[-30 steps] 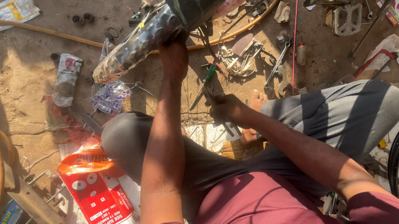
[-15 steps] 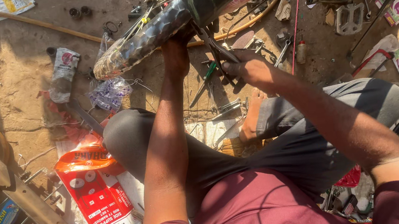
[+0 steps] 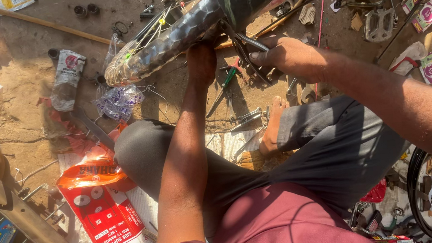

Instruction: The person sits on the ground and repairs a bicycle wheel using a screwdriver and pliers. They manipulate the wheel's components, specifically the brake assembly, while surrounded by various tools and parts.

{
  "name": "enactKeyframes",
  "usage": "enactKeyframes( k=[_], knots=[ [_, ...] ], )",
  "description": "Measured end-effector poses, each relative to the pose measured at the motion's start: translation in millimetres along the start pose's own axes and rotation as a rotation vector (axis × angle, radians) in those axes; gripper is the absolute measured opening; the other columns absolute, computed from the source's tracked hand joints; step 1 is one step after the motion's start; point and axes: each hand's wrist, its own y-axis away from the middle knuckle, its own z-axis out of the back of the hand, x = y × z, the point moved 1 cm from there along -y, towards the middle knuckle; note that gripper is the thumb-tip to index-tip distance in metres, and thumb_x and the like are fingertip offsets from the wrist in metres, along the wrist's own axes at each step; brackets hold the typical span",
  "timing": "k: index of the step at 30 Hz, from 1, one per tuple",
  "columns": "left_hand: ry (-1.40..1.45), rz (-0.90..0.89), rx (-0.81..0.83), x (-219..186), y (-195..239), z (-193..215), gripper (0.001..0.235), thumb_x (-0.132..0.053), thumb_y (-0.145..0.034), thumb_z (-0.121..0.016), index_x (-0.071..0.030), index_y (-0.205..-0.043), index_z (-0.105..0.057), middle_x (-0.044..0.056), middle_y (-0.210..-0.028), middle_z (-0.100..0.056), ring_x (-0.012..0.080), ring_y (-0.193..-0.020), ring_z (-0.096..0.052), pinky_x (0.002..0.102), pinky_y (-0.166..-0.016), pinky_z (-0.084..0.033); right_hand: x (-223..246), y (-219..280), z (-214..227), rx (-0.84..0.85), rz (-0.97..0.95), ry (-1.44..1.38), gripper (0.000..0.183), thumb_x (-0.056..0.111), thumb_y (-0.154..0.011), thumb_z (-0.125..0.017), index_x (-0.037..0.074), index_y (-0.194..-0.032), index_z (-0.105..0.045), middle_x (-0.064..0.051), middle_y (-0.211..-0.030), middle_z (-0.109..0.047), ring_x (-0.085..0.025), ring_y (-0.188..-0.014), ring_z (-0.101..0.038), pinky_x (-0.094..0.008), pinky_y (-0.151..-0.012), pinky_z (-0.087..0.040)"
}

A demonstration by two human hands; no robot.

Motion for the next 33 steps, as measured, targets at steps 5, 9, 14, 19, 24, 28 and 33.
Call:
enactKeyframes(
  k=[5,9,14,19,24,28,33],
  knots=[
    [0.06,-0.061,-0.152,-1,3,1,0.029,-0.01,-0.099,-0.057,-0.014,-0.122,-0.074,0.017,-0.113,-0.074,0.0299,-0.099,-0.072,0.04,-0.085,-0.057,-5,-6,-16,0.045,-0.033,-0.285,0.026,0.025,-0.096,-0.063,0.003,-0.11,-0.062,-0.004,-0.084,-0.065,-0.017,-0.078,-0.064,-0.035,-0.067,-0.056],
    [0.294,0.002,-0.12,-4,3,7,0.029,-0.007,-0.104,-0.051,-0.01,-0.125,-0.07,0.016,-0.12,-0.071,0.0289,-0.106,-0.072,0.038,-0.091,-0.058,-56,-42,-59,-0.109,0.084,-0.38,0.018,0.014,-0.097,-0.066,0.002,-0.11,-0.063,-0.005,-0.08,-0.061,-0.016,-0.069,-0.056,-0.033,-0.057,-0.05],
    [0.053,-0.027,-0.061,0,2,2,0.028,-0.01,-0.1,-0.054,-0.01,-0.122,-0.072,0.019,-0.119,-0.069,0.0344,-0.109,-0.066,0.044,-0.093,-0.053,-117,-153,-147,-0.29,0.73,-0.881,0.014,0.005,-0.109,-0.065,0.0,-0.12,-0.057,-0.004,-0.089,-0.058,-0.013,-0.074,-0.056,-0.032,-0.063,-0.046],
    [0.084,-0.034,-0.046,6,-4,-4,0.03,-0.011,-0.099,-0.055,-0.005,-0.124,-0.069,0.023,-0.119,-0.067,0.0387,-0.109,-0.064,0.045,-0.093,-0.052,-112,-165,-151,-0.534,0.767,-0.315,0.027,0.006,-0.107,-0.055,0.002,-0.133,-0.057,-0.006,-0.108,-0.066,-0.015,-0.098,-0.062,-0.035,-0.085,-0.055],
    [0.115,-0.036,-0.069,10,-3,-7,0.029,-0.007,-0.103,-0.05,-0.008,-0.125,-0.07,0.02,-0.121,-0.068,0.0346,-0.11,-0.066,0.044,-0.095,-0.054,-66,-36,-54,-0.099,0.142,-0.204,0.038,0.029,-0.102,-0.058,0.004,-0.131,-0.057,-0.007,-0.098,-0.071,-0.013,-0.083,-0.067,-0.028,-0.076,-0.057],
    [0.051,-0.201,-0.161,12,3,2,0.036,-0.004,-0.095,-0.053,-0.02,-0.118,-0.076,0.015,-0.121,-0.07,0.0333,-0.111,-0.067,0.044,-0.097,-0.054,-40,-29,-26,0.046,0.062,-0.488,0.033,0.025,-0.098,-0.065,-0.002,-0.115,-0.055,-0.008,-0.083,-0.062,-0.015,-0.065,-0.056,-0.032,-0.059,-0.049],
    [0.093,-0.094,-0.05,9,0,12,0.03,-0.01,-0.102,-0.056,-0.012,-0.128,-0.071,0.017,-0.126,-0.068,0.0323,-0.112,-0.066,0.044,-0.096,-0.054,-100,-136,-145,-0.31,0.526,-0.776,0.015,0.014,-0.102,-0.061,0.006,-0.115,-0.059,-0.003,-0.08,-0.058,-0.012,-0.068,-0.052,-0.03,-0.061,-0.045]
  ],
)
